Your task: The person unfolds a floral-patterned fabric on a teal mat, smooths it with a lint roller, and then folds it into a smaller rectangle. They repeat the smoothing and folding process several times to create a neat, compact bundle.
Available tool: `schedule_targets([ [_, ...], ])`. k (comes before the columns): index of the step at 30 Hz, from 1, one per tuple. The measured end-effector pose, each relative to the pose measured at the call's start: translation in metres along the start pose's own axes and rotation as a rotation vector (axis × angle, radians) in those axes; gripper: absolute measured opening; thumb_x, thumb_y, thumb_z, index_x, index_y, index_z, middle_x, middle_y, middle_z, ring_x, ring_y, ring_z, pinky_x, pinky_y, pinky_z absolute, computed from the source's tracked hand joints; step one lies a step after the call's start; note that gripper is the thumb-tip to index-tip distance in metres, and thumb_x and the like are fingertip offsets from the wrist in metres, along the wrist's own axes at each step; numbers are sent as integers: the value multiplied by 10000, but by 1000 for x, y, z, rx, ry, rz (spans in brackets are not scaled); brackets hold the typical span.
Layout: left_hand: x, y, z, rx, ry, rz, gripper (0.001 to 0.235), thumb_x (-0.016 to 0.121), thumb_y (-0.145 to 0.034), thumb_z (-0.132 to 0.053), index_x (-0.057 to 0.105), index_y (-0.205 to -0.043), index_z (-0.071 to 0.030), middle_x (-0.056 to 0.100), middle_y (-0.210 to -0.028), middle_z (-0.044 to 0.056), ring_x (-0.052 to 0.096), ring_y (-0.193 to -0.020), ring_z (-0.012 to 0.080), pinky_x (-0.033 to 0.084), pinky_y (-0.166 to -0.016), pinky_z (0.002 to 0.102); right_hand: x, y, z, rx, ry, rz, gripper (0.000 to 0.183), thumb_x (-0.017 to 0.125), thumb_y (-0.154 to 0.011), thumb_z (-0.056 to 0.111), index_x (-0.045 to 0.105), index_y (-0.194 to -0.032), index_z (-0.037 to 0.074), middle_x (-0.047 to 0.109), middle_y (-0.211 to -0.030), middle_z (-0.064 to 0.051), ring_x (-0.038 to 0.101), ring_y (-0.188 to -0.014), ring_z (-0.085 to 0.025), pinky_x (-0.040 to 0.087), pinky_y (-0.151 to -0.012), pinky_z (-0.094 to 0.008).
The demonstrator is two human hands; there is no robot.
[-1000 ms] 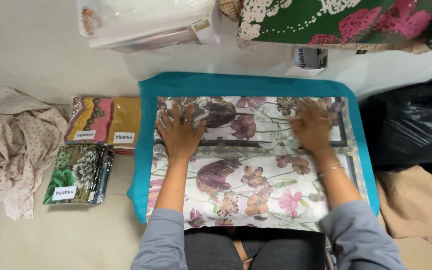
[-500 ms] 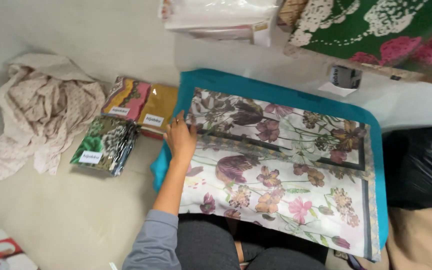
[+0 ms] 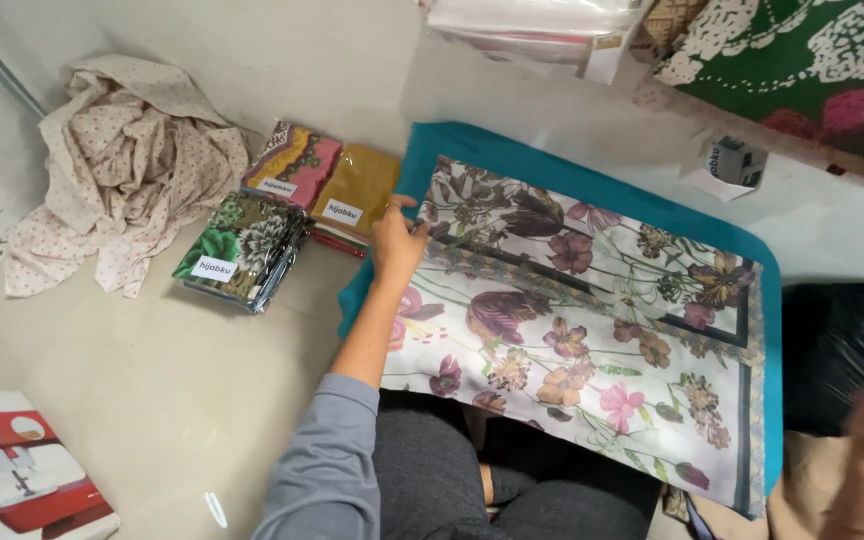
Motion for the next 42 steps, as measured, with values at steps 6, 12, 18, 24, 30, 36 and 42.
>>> schedule_targets([
  [6, -21, 33, -21, -23, -113, 120, 414, 699, -951, -156, 506, -1318, -159, 694, -1036, 199, 680, -971, 434, 555, -757, 603, 46, 165, 298, -561, -62, 281, 579, 583, -1039, 166, 471, -1598, 60, 583, -1464, -264, 609, -1144, -473, 466, -943, -540],
  [12, -8, 48, 0, 63, -21, 15, 375, 579, -1007, -146, 492, -1364, -223, 672, -1199, 186, 681, -1120, 426, 585, -891, 570, 165, 244, 371, -692, 292, 605, 667, 507, -989, 251, 313, -1625, 290, 618, -1184, -213, 713, -839, -512, 596, -724, -597],
  [18, -4, 57, 1, 243, -272, -203, 222, 680, -925, -214, 609, -1135, -235, 543, -1202, 72, 600, -1074, 356, 554, -822, 477, 256, 225, 439, -628, 325, 660, 644, 480, -1015, 267, 260, -1615, 186, 593, -1111, -270, 698, -900, -571, 588, -729, -647],
  [24, 3, 56, 12, 233, -381, -388, 140, 634, -899, -303, 693, -1025, -302, 519, -1283, 44, 513, -1119, 331, 446, -818, 485, 226, 235, 440, -664, 320, 636, 609, 473, -1027, 278, 330, -1601, 135, 618, -1013, -274, 699, -843, -569, 585, -677, -640],
  [30, 0, 59, 6, 225, -395, -285, 321, 645, -955, -238, 639, -1237, -390, 465, -1422, 71, 450, -1285, 369, 389, -958, 560, 144, 287, 426, -623, 484, 707, 646, 430, -1015, 238, 251, -1628, 142, 585, -974, -255, 692, -816, -584, 592, -698, -642],
  [36, 20, 51, 23, 317, -459, -307, 227, 584, -1013, -292, 696, -1198, -361, 408, -1546, 131, 360, -1423, 415, 293, -1060, 633, 239, 210, 445, -712, 380, 550, 575, 489, -1038, 232, 336, -1579, 108, 615, -940, -231, 722, -806, -516, 606, -633, -589],
  [42, 26, 46, 32, 294, -494, -389, 350, 589, -952, -482, 637, -1295, -436, 538, -1431, 153, 473, -1356, 434, 292, -1059, 673, 184, 224, 428, -643, 402, 647, 615, 476, -1021, 254, 310, -1601, 138, 627, -950, -250, 717, -850, -528, 601, -656, -624],
])
Point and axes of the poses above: each hand's wrist, its own y-axis away from the middle knuckle, its own x-axis out of the palm, z = x × y, the point moved 4 cm from there along -y, towards the middle knuckle
